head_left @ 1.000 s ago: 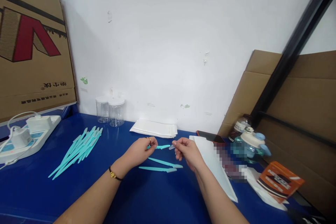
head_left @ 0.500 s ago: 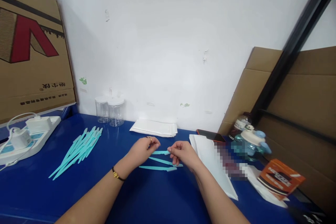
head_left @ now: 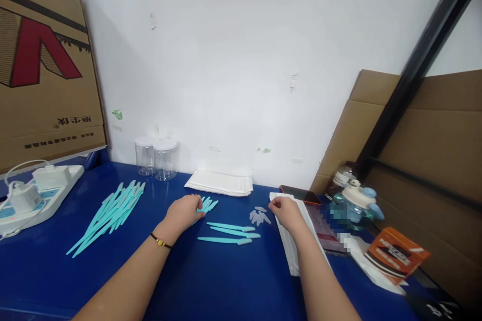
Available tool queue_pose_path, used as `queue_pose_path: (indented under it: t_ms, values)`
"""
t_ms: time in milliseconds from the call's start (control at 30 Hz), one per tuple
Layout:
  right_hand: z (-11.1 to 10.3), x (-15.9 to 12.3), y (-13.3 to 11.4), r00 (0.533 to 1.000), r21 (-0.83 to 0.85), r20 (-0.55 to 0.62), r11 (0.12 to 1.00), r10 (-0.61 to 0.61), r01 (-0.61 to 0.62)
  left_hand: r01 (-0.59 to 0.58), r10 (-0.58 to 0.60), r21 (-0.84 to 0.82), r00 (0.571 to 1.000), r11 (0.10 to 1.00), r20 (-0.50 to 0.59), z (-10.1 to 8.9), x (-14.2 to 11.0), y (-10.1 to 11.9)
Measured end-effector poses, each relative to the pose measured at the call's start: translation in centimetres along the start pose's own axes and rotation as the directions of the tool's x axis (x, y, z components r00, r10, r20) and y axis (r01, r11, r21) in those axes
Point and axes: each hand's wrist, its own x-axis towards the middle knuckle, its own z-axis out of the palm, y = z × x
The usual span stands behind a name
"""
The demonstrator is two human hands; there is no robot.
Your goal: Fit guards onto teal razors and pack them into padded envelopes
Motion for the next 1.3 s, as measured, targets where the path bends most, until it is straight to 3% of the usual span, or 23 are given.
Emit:
queue_pose_path:
  t_ms: [267, 467, 533, 600, 633, 700, 767, 833, 933, 1300]
  values:
    - [2.0, 0.1, 0.4, 0.989, -0.202, 0.103, 0.976, 0.104, -0.082, -0.005, 0.007, 0.072, 1.0, 0.997, -0.019, -0.2, -0.2, 0.4]
    - [2.1, 0.2, 0.4, 0.991, -0.199, 0.101, 0.978, 0.088, -0.066, -0.013, 0.015, 0.022, 0.996, 1.0, -0.093, -1.0, -0.4, 0.9]
    - [1.7, 0.3, 0.4, 0.998, -0.102, 0.047, 0.994, 0.051, -0.046, -0.035, 0.025, -0.102, 0.994, 0.994, -0.102, -1.2, -0.5, 1.1]
    - [1.4, 0.2, -0.1, 1.0, 0.172, 0.019, 0.985, 0.018, -0.021, -0.083, 0.072, -0.316, 0.996, 0.945, -0.049, -1.1, -0.6, 1.5]
    - [1.2, 0.0, -0.5, 0.999, 0.361, 0.034, 0.932, 0.004, -0.016, -0.109, 0.115, -0.427, 0.993, 0.898, -0.012, -1.0, -0.6, 1.7]
    - [1.1, -0.4, -1.3, 0.992, 0.682, 0.116, 0.73, -0.046, -0.046, -0.15, 0.213, -0.587, 0.976, 0.796, 0.04, -0.6, -0.6, 2.3]
    - [1.2, -0.7, -2.1, 0.982, 0.829, 0.158, 0.553, -0.101, -0.077, -0.186, 0.275, -0.638, 0.96, 0.747, 0.042, -0.3, -0.7, 2.7]
    - [1.5, -0.9, -2.6, 0.983, 0.876, 0.148, 0.477, -0.109, -0.079, -0.237, 0.296, -0.612, 0.955, 0.754, -0.005, -0.2, -0.7, 3.0]
    - [1.8, -0.9, -2.8, 0.986, 0.899, 0.137, 0.43, -0.095, -0.084, -0.295, 0.32, -0.564, 0.946, 0.771, -0.057, -0.2, -0.8, 3.1]
    - [2.3, -1.2, -3.3, 0.985, 0.896, 0.091, 0.443, -0.147, -0.017, -0.288, 0.363, -0.566, 0.932, 0.772, 0.022, -0.2, -1.0, 3.0]
